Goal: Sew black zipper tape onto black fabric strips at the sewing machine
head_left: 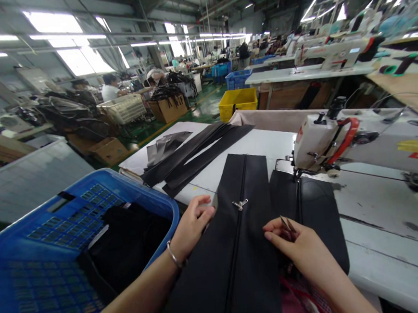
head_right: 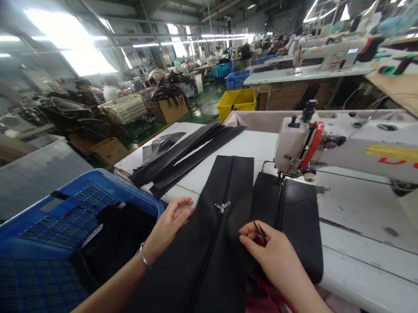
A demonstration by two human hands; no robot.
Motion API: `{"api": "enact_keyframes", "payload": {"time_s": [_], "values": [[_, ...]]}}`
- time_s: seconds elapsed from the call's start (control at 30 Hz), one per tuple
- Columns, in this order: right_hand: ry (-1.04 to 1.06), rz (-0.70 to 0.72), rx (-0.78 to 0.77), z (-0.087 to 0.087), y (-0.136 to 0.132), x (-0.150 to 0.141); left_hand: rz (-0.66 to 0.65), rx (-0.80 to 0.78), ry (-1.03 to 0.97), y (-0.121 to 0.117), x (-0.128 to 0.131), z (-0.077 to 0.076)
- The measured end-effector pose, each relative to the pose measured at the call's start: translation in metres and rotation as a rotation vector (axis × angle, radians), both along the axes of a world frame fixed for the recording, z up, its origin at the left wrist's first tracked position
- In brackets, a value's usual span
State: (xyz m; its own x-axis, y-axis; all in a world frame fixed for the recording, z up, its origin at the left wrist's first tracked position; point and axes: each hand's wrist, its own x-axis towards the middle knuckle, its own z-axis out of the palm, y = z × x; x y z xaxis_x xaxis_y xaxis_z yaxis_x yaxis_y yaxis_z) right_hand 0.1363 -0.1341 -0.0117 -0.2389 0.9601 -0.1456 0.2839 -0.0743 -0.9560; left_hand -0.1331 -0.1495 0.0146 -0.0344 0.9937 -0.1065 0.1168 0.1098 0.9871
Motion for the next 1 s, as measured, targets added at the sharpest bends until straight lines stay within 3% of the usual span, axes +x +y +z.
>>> {"api": "enact_keyframes", "payload": {"time_s": [0.07,0.13,0.2,0.27,0.37,0.43,0.53,0.63,0.7,0.77,0.9,1.0], "values": [[-0.036,-0.020,0.039,-0.010,-0.003,0.000,-0.013,-0.289,-0.292,-0.021,-0.002,-0.014],[-0.059,-0.065,0.081,-0.017,-0.009,0.000,-0.181,-0.454,-0.522,-0.042,-0.002,-0.024],[-0.108,-0.099,0.142,-0.020,-0.016,0.000,-0.354,-0.442,-0.521,-0.054,-0.003,-0.025],[-0.180,-0.083,0.248,-0.017,-0.020,-0.002,-0.459,-0.322,-0.303,-0.048,-0.006,-0.016],[-0.284,0.029,0.489,0.001,-0.006,-0.012,-0.564,-0.056,0.108,-0.003,-0.014,0.010],[-0.362,0.080,0.636,0.022,0.017,-0.022,-0.582,0.129,0.200,0.044,-0.024,0.029],[-0.495,0.050,0.709,0.053,0.061,-0.033,-0.385,0.207,0.125,0.122,-0.049,0.055],[-0.541,0.029,0.754,0.062,0.094,-0.028,-0.174,0.233,0.110,0.188,-0.093,0.079],[-0.538,0.042,0.776,0.047,0.105,-0.014,-0.016,0.220,0.140,0.214,-0.133,0.089],[-0.537,0.051,0.751,0.018,0.110,0.004,0.115,0.143,0.196,0.223,-0.175,0.092],[-0.540,0.071,0.689,-0.044,0.111,0.036,0.216,-0.126,0.328,0.204,-0.236,0.071],[-0.560,0.100,0.680,-0.066,0.109,0.044,0.286,-0.176,0.427,0.190,-0.255,0.052]]}}
